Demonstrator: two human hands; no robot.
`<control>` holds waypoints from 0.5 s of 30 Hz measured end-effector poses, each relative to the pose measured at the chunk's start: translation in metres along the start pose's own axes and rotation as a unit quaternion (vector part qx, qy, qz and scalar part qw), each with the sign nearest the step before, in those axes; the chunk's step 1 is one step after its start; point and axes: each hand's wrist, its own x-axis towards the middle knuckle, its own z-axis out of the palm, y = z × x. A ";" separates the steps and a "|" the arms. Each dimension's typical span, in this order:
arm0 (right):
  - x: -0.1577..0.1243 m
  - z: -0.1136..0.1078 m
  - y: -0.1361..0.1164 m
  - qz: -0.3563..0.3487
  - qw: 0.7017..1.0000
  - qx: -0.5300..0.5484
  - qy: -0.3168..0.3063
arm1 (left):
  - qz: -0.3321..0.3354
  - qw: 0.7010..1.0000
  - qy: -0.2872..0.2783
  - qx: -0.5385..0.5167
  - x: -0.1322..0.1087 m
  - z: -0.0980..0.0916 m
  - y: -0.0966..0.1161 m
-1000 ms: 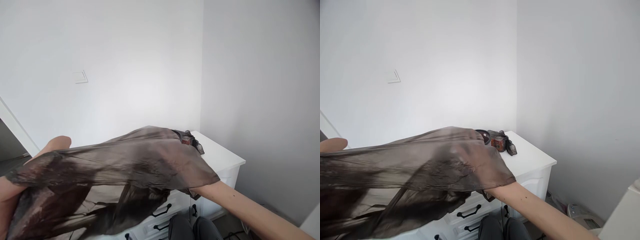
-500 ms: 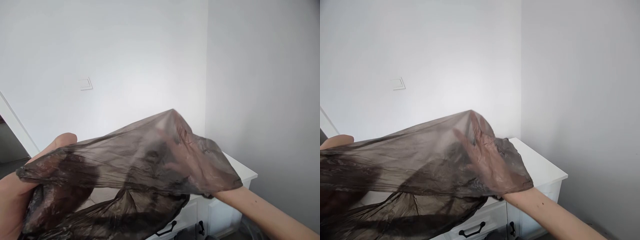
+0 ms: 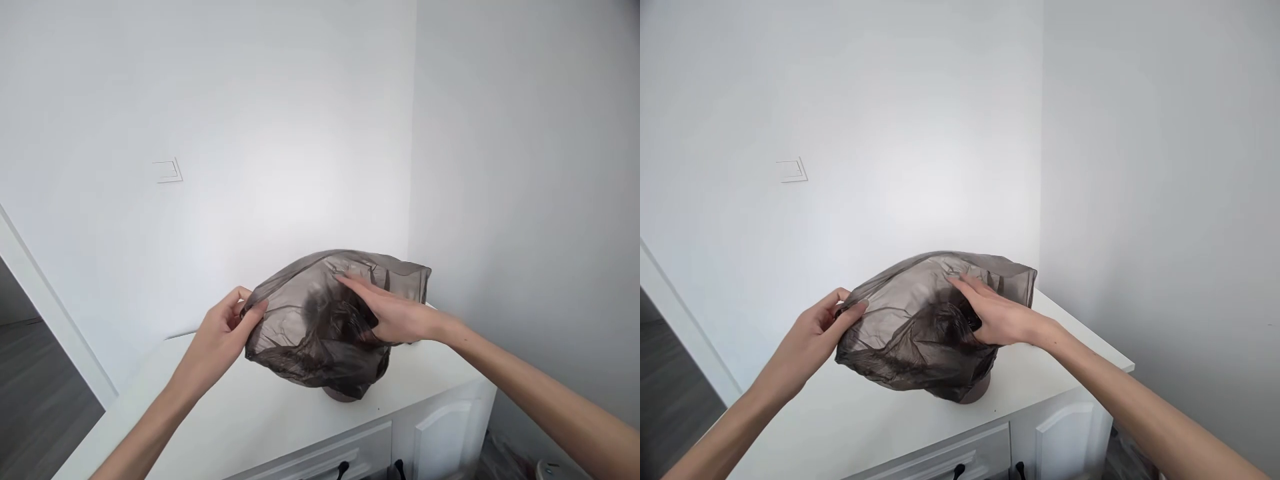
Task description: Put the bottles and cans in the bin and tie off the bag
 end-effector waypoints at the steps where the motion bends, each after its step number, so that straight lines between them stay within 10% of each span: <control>1: -0.006 0.000 0.000 0.003 0.999 -0.007 -0.031 | -0.006 1.000 -0.002 0.001 -0.001 0.001 -0.005; 5: -0.026 -0.006 -0.006 0.039 0.989 -0.058 -0.128 | -0.022 1.000 0.012 0.006 -0.003 0.003 -0.010; 15: 0.022 0.002 0.008 0.003 0.999 -0.047 -0.013 | 0.034 0.998 0.005 -0.047 -0.016 0.013 -0.021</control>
